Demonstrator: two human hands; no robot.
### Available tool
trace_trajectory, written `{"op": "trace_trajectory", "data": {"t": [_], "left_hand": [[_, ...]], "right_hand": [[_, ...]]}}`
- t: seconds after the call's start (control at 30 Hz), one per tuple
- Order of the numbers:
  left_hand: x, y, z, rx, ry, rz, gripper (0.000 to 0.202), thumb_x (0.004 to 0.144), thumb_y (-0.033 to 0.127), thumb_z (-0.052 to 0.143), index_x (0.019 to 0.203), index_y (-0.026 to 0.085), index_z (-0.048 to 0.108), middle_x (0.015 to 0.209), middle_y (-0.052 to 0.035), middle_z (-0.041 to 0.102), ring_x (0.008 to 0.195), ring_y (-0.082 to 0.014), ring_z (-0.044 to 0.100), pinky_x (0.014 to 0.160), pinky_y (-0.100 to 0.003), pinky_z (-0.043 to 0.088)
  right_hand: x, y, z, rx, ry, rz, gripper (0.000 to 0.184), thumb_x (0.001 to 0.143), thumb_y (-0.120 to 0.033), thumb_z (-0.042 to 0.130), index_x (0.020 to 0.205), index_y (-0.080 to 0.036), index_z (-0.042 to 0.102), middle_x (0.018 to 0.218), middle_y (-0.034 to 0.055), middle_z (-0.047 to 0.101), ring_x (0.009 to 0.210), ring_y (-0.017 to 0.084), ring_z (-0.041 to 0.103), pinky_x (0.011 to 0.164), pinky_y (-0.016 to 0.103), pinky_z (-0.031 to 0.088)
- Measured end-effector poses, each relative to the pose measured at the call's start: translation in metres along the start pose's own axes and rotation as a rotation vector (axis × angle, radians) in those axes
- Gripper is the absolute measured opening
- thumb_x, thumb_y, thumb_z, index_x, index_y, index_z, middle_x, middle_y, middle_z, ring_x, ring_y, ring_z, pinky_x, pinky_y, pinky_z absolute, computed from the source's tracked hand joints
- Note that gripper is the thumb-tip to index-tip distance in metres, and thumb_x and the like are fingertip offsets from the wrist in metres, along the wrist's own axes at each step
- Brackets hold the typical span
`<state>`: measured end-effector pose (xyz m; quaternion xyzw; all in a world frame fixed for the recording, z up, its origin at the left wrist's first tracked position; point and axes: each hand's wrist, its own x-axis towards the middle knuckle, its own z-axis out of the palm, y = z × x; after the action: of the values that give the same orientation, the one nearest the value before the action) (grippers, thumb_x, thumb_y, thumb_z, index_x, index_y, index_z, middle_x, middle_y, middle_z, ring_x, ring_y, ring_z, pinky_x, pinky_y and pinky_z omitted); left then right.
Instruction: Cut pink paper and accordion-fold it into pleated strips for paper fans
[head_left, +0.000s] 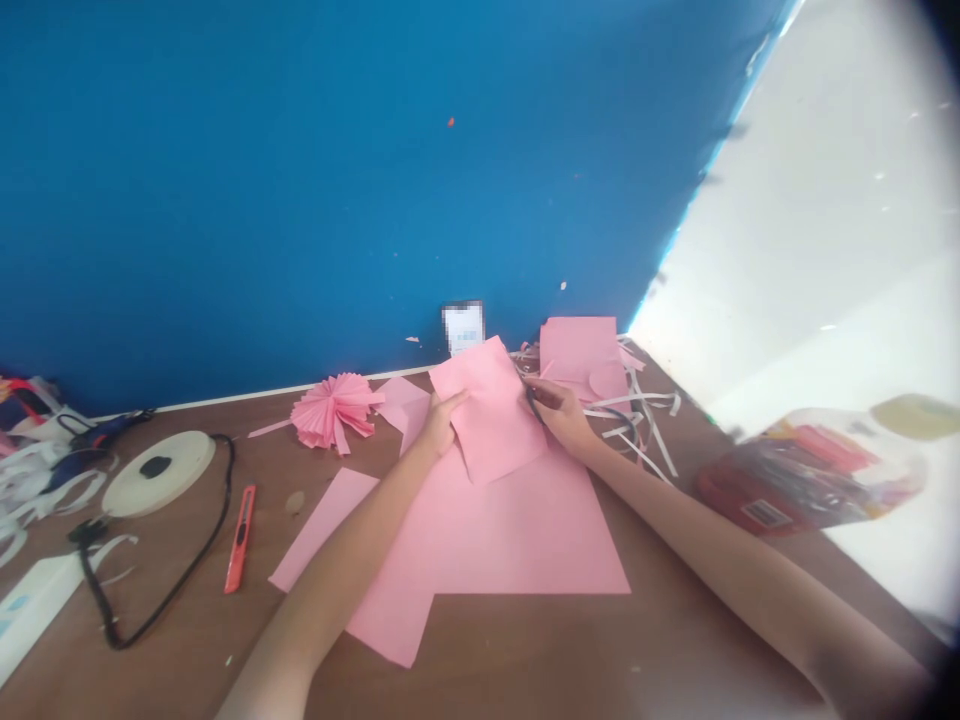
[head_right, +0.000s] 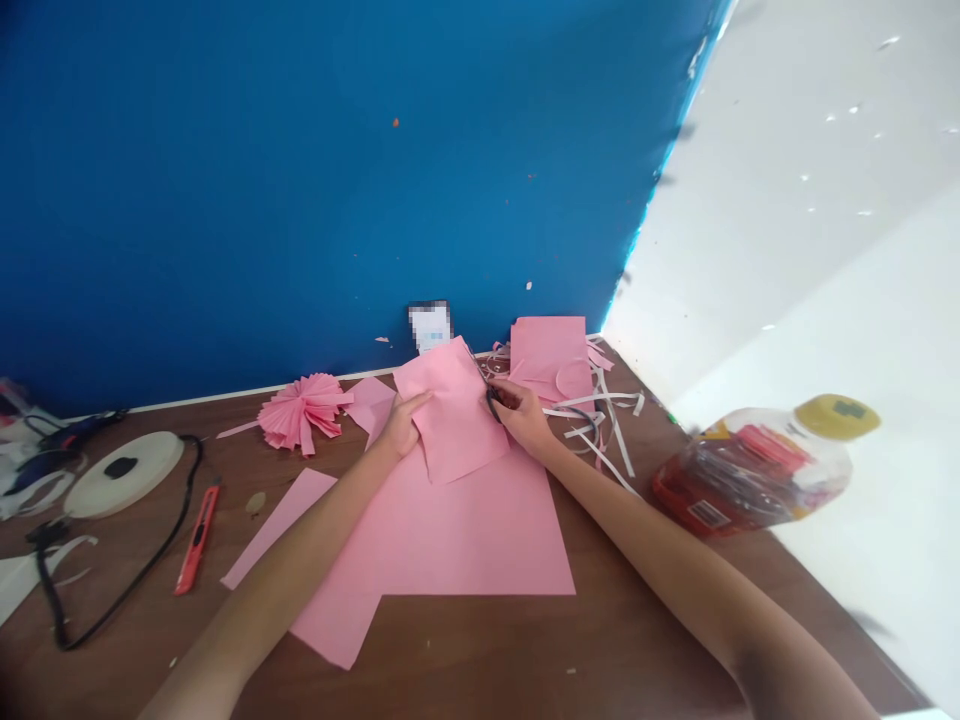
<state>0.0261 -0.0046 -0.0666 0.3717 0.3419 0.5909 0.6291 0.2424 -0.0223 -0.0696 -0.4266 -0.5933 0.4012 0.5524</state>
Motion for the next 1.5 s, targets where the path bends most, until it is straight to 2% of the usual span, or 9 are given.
{"op": "trace_trajectory", "data": {"t": [0.37, 0.53, 0.7, 0.93, 1.27, 1.5], "left_hand": [[-0.001, 0.001, 0.002, 0.016, -0.027, 0.012, 0.06, 0.061, 0.028, 0.083, 0.117, 0.02, 0.063, 0.11, -0.0083, 0.071, 0.105, -0.0277, 0.065, 0.092, -0.039, 0.047], [-0.002, 0.002, 0.003, 0.019, -0.061, 0.035, 0.057, 0.063, 0.027, 0.082, 0.117, 0.018, 0.064, 0.109, -0.0088, 0.071, 0.105, -0.0272, 0.065, 0.092, -0.037, 0.047], [-0.002, 0.002, 0.002, 0.033, -0.059, 0.02, 0.052, 0.063, 0.029, 0.082, 0.111, 0.019, 0.066, 0.106, -0.0078, 0.072, 0.102, -0.0275, 0.066, 0.089, -0.037, 0.048], [-0.002, 0.003, 0.002, 0.013, -0.054, 0.014, 0.053, 0.064, 0.027, 0.082, 0.114, 0.02, 0.065, 0.108, -0.0075, 0.071, 0.105, -0.0273, 0.065, 0.091, -0.038, 0.047], [-0.001, 0.002, 0.0, 0.035, -0.051, 0.021, 0.036, 0.065, 0.028, 0.081, 0.098, 0.018, 0.071, 0.105, -0.0064, 0.072, 0.102, -0.0268, 0.066, 0.091, -0.038, 0.048], [0.001, 0.0, -0.002, 0.052, -0.03, 0.014, 0.033, 0.061, 0.029, 0.082, 0.09, 0.018, 0.072, 0.104, -0.0064, 0.072, 0.106, -0.0279, 0.064, 0.094, -0.039, 0.047]], "right_hand": [[0.0, -0.003, 0.002, 0.039, 0.002, 0.029, 0.038, 0.075, -0.038, 0.07, 0.109, -0.022, 0.073, 0.1, 0.003, 0.071, 0.092, 0.021, 0.063, 0.082, 0.034, 0.051], [0.001, 0.002, 0.001, 0.052, 0.019, 0.034, 0.039, 0.074, -0.038, 0.071, 0.109, -0.022, 0.073, 0.1, 0.0035, 0.072, 0.092, 0.021, 0.064, 0.08, 0.032, 0.053], [0.001, 0.005, 0.001, 0.053, 0.012, 0.047, 0.039, 0.073, -0.038, 0.071, 0.109, -0.023, 0.072, 0.1, 0.0038, 0.072, 0.09, 0.022, 0.065, 0.077, 0.032, 0.054], [0.001, 0.007, 0.0, 0.054, 0.006, 0.049, 0.04, 0.072, -0.039, 0.073, 0.109, -0.024, 0.073, 0.1, 0.0033, 0.072, 0.091, 0.022, 0.065, 0.078, 0.033, 0.054], [0.001, 0.003, 0.0, 0.04, 0.012, 0.026, 0.04, 0.074, -0.037, 0.071, 0.111, -0.023, 0.072, 0.1, 0.004, 0.072, 0.093, 0.023, 0.065, 0.082, 0.035, 0.053], [0.001, 0.003, -0.001, 0.062, -0.002, 0.042, 0.04, 0.072, -0.041, 0.073, 0.109, -0.025, 0.073, 0.101, 0.0032, 0.073, 0.094, 0.023, 0.066, 0.082, 0.035, 0.054]]}}
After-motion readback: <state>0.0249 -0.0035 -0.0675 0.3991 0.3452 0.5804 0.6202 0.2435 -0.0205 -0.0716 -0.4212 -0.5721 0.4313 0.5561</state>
